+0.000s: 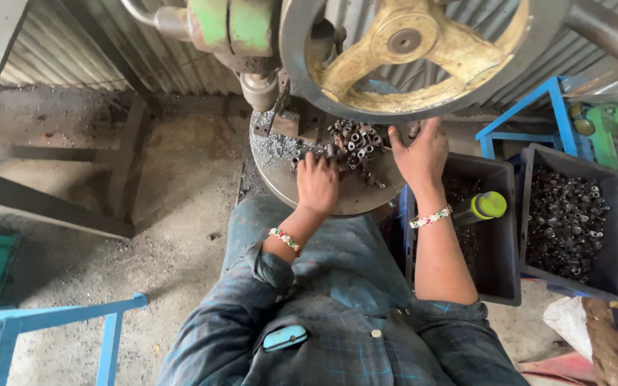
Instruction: The person repeatedly places small metal tubes under a drill press spindle, operates the handwheel to lower the spindle, and then removes the processed tubes. The person transfers the finished pieces into a nearby black bin. The task is performed one at a time in a repetitive cycle.
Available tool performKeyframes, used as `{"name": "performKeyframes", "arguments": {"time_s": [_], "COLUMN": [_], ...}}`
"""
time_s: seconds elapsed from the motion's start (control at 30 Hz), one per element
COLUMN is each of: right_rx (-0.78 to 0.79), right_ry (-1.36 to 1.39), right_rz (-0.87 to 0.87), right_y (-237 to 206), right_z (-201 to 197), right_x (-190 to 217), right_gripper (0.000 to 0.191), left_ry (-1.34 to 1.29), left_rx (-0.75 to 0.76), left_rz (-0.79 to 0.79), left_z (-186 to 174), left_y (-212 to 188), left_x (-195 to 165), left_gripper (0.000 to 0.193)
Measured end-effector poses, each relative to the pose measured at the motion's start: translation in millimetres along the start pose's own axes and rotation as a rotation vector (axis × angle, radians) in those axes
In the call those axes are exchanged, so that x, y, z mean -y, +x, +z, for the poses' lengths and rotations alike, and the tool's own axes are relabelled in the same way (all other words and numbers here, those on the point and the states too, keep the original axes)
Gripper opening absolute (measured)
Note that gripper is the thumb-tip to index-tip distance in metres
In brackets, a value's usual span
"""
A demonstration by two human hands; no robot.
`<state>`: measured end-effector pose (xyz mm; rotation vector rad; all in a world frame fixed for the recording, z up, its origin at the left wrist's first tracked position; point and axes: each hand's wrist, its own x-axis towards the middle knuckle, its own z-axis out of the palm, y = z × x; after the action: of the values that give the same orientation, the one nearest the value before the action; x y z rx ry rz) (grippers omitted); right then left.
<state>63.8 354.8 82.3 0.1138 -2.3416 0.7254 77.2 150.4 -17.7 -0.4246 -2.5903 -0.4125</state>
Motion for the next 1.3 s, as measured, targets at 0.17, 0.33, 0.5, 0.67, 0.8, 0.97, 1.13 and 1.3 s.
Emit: {"name": "performKeyframes", "arguments": {"time_s": [0.17,0.33,0.5,0.67,0.8,0.97,1.13,1.3], "right_rx": [0.016,-0.011,-0.014,-0.071,-0.047,-0.014,-0.025,-0.052], "right_ry": [0.013,-0.034,-0.056,-0.128,-0.137,-0.116,-0.183,-0.194], "right_rz": [0.015,0.056,0.002,-0.026,-0.047,-0.039,-0.077,-0.008], "right_y": [-1,-2,-4,-2,-3,-2,-1,-1], "right_z": [-1,3,7,13,13,10,9,13], "right_x": [0,-4,-10,-10,-11,-13,-6,-5], "right_gripper": [0.056,0.052,0.042,0.040,0.032,0.033,0.029,0.040], "left_ry": [-0.076,-0.599,-1.450,-1.290,-0.974,-0.780,-0.740,-1.293], "left_rx": [0.027,0.030,-0.244,-0.513,-0.518,-0.463,-0.356,-0.060], "left_rz": [-0.045,-0.266,-0.692,-0.654,-0.517,-0.528,-0.470,-0.557], "left_z": [10,-32,-83,-112,-123,-123,-107,-88], "left_y": [-8,-24,-29,-10,14,31,43,68], "left_x": [7,15,72,137,143,136,159,191], "left_gripper": [0.017,0.025,0.010,0.017,0.016,0.017,0.019,0.015]}}
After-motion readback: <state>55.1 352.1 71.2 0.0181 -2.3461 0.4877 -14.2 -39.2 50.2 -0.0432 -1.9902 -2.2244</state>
